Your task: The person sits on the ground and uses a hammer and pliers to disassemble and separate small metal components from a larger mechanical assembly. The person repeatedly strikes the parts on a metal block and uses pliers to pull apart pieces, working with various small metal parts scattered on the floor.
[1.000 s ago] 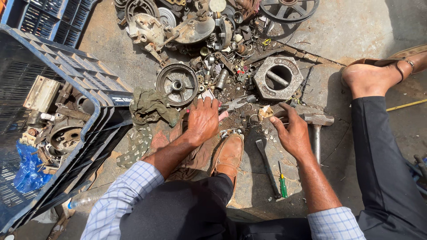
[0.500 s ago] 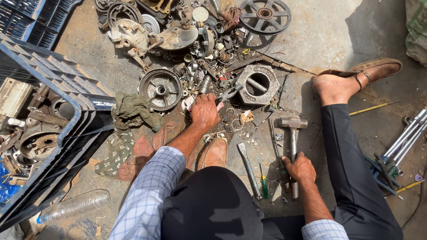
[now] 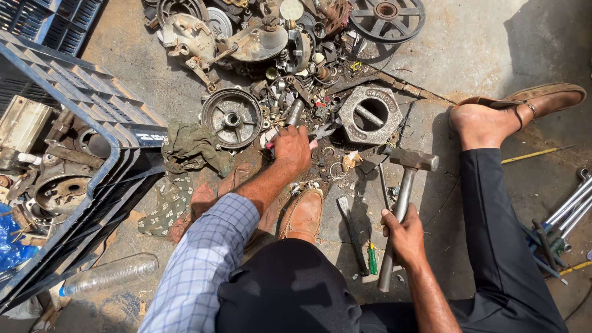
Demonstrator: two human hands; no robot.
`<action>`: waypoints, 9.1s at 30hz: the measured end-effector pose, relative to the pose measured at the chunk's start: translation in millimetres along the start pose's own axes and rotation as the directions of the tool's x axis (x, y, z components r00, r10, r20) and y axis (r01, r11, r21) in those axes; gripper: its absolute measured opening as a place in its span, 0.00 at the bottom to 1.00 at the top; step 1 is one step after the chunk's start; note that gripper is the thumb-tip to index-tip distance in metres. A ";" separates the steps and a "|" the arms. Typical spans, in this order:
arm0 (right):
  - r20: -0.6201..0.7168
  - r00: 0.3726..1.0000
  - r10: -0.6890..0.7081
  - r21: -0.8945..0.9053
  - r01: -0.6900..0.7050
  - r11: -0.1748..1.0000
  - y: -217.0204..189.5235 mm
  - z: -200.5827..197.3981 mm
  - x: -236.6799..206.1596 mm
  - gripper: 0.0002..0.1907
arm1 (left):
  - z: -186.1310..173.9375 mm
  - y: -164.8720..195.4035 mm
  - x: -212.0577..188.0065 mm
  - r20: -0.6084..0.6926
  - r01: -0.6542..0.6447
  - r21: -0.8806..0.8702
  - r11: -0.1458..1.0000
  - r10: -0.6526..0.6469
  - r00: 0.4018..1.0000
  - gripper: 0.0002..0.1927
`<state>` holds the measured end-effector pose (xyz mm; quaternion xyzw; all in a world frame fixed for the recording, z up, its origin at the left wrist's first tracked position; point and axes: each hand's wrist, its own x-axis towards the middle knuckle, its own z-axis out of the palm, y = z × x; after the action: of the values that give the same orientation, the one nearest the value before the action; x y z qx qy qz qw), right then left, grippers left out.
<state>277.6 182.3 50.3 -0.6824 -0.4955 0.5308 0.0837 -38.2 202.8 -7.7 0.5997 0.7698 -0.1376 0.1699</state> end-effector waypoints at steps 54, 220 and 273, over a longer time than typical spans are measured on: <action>-0.038 0.963 -0.266 -0.074 0.263 0.962 -17.9 71.3 84.6 0.19 | -18.9 -29.6 -99.1 0.146 0.090 -0.882 0.462 0.085 0.986 0.20; 0.184 0.861 -0.475 -0.344 0.509 0.789 -16.4 40.1 48.0 0.41 | 4.3 -5.9 -72.0 -0.257 -0.136 -0.388 0.912 0.034 0.966 0.39; -0.054 0.732 -0.679 -0.527 0.556 0.642 -91.5 36.0 54.5 0.20 | 7.3 -4.1 -14.3 -0.019 0.052 -0.228 0.972 -0.058 0.998 0.39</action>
<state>191.8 254.4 58.7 -0.5286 -0.7998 0.2409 0.1515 -38.3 186.2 -8.2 0.5564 0.7989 -0.0457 0.2238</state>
